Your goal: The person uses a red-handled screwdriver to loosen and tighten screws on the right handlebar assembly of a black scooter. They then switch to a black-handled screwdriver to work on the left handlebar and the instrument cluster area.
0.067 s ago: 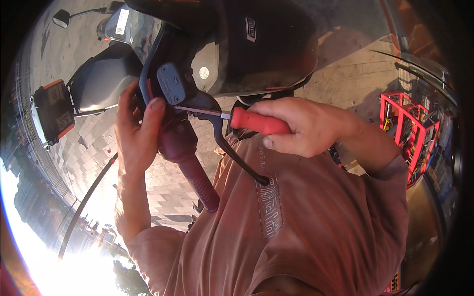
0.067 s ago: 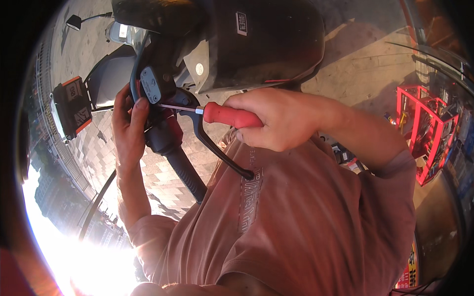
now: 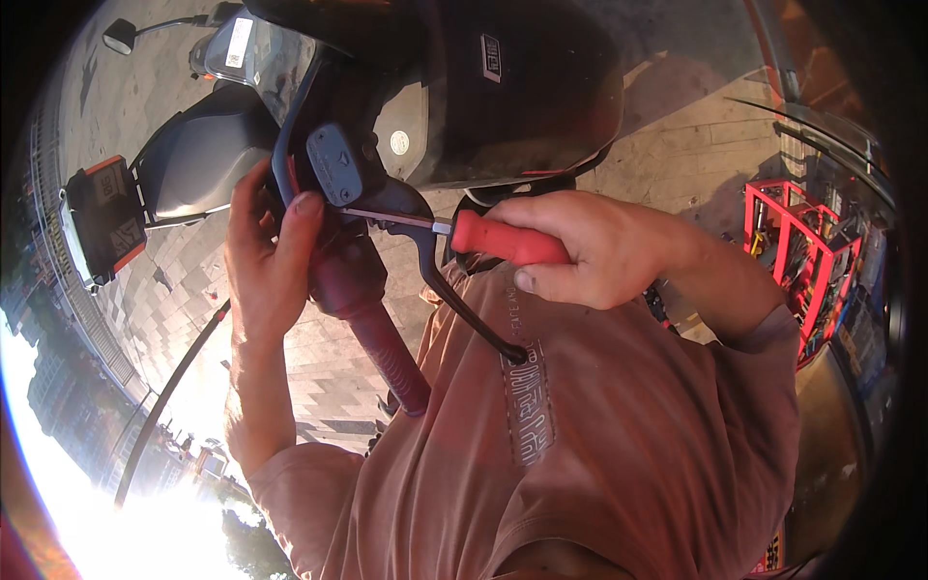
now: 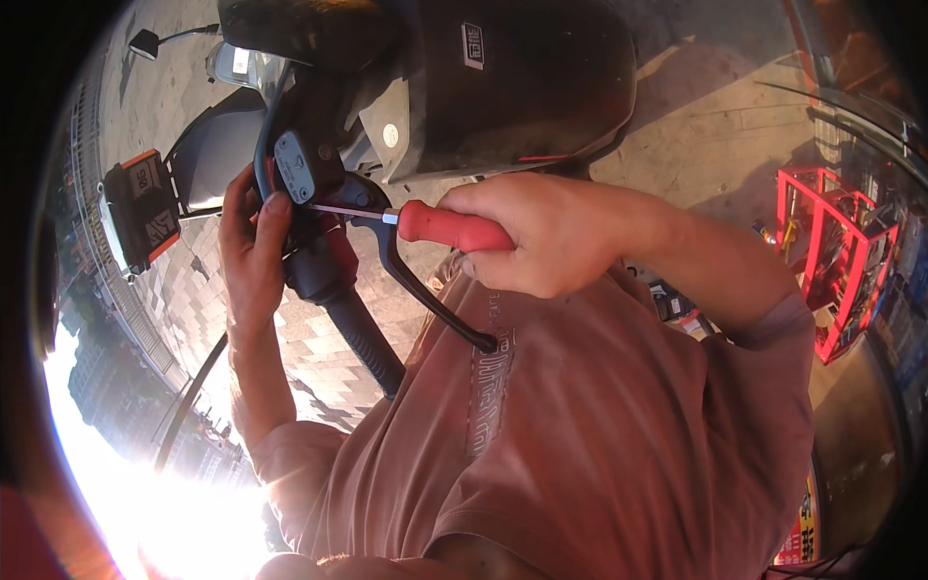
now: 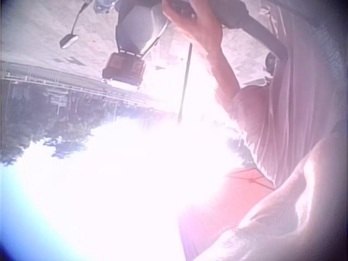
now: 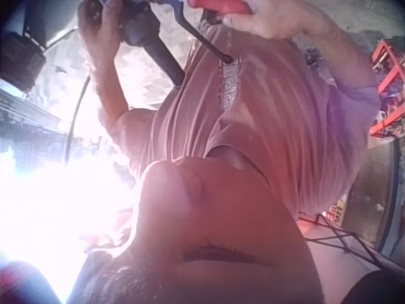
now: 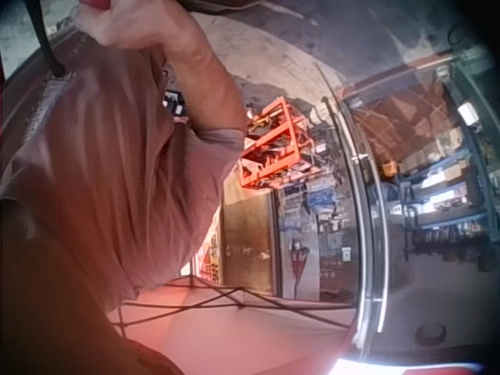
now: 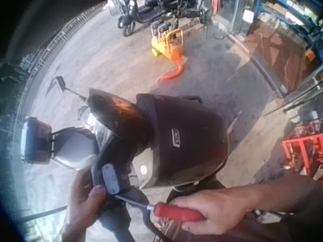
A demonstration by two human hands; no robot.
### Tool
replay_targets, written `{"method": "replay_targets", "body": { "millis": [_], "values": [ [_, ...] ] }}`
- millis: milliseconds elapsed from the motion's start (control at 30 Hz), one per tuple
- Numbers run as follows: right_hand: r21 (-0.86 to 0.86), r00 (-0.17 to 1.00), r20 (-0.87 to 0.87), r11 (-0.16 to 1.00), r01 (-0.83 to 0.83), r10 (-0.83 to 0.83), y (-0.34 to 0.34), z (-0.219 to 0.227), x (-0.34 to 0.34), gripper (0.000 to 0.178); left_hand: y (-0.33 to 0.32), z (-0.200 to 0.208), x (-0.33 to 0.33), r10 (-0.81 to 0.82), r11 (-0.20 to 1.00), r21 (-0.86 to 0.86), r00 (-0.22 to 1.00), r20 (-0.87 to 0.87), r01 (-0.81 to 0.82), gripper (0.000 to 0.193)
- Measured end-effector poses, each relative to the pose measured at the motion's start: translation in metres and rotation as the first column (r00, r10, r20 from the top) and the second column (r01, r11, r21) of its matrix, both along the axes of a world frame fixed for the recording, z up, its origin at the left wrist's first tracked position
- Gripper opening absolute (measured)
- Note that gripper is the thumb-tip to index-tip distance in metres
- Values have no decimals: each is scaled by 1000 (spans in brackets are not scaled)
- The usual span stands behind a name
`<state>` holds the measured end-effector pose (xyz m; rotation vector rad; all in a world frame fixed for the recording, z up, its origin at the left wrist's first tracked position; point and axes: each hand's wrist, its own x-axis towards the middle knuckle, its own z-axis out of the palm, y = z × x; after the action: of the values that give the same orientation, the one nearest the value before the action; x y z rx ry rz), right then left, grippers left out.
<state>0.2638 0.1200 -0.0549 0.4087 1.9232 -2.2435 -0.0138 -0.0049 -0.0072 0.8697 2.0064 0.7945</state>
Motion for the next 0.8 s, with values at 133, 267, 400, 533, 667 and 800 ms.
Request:
{"method": "replay_targets", "body": {
  "millis": [133,267,400,533,667,800],
  "values": [
    [-32,1000,28,999,13,-12,4,5,1,25,0,2,0,-29,1000,0,999,-17,29,52],
    [-15,1000,24,1000,-6,6,9,4,2,27,0,2,-1,-27,1000,-16,1000,-13,27,55],
    [21,999,-19,999,-47,48,11,1,-1,43,-1,1,-1,-18,1000,-5,1000,4,18,57],
    [-5,998,20,998,-63,63,11,6,-2,51,-3,1,-2,-9,1000,3,1000,13,9,60],
    [-58,978,166,991,-119,127,11,17,5,55,-3,0,-3,5,1000,1,1000,14,-5,64],
    [-24,990,122,997,-73,76,13,20,11,57,-3,1,-3,19,1000,-16,999,26,-19,68]
  ]
}}
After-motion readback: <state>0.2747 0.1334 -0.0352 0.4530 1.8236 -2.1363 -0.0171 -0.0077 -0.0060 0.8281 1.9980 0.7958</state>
